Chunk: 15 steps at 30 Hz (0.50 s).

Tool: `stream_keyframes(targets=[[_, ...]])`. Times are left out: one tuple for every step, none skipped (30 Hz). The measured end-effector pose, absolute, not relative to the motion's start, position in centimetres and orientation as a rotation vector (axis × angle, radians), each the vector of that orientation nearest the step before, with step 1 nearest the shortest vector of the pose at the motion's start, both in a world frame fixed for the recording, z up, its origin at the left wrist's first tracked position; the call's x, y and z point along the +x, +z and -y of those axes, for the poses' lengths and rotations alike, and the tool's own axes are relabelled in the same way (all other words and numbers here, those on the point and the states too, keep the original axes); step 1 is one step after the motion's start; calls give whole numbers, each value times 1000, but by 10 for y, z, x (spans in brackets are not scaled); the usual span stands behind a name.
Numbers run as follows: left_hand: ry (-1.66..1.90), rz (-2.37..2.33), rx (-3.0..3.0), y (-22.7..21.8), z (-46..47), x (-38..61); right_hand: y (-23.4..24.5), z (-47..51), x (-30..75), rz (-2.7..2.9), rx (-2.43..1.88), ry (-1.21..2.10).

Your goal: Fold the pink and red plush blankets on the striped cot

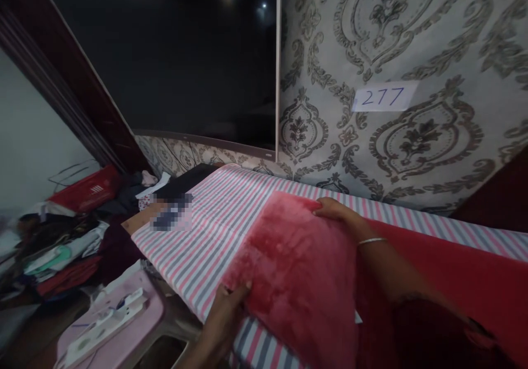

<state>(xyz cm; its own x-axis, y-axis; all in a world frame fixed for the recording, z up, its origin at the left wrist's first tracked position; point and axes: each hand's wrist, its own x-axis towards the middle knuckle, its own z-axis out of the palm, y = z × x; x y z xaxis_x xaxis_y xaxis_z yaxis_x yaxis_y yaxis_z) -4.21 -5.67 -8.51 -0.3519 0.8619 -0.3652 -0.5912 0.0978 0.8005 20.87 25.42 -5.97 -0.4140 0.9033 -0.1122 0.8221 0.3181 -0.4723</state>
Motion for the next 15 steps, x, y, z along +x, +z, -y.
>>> stream_keyframes(targets=[[1581,-1162,332,-88,55,-40,-60,-250,207,2376,-1587,673],[1610,-1155,343,-90,54,-39,-59,-246,206,2336,-1584,618],[1641,-1148,358,-92,53,-39,-56,-242,205,2293,-1579,546],[1666,-1145,379,-93,53,-40,-52,-237,206,2253,-1567,477],[1685,-1145,403,-93,52,-40,-44,-233,207,2219,-1553,421],[1699,-1147,424,-91,52,-42,-34,-228,209,2192,-1541,377],[1707,-1153,445,-88,53,-44,-21,-225,210,2173,-1533,340],[1706,-1160,465,-82,53,-46,-6,-221,212,2156,-1522,307],[1704,-1170,483,-74,55,-50,11,-219,212,2141,-1511,278],[1703,-1181,498,-64,56,-55,30,-217,210,2133,-1495,252],[1710,-1196,513,-52,56,-61,48,-215,206,2129,-1474,239],[1725,-1216,528,-40,57,-69,65,-215,199,2130,-1443,228],[1758,-1244,542,-27,56,-80,79,-215,188,2131,-1408,222],[1810,-1279,554,-16,54,-92,90,-216,174,2140,-1388,222],[1868,-1318,568,-8,51,-105,97,-218,157,2151,-1375,227]])
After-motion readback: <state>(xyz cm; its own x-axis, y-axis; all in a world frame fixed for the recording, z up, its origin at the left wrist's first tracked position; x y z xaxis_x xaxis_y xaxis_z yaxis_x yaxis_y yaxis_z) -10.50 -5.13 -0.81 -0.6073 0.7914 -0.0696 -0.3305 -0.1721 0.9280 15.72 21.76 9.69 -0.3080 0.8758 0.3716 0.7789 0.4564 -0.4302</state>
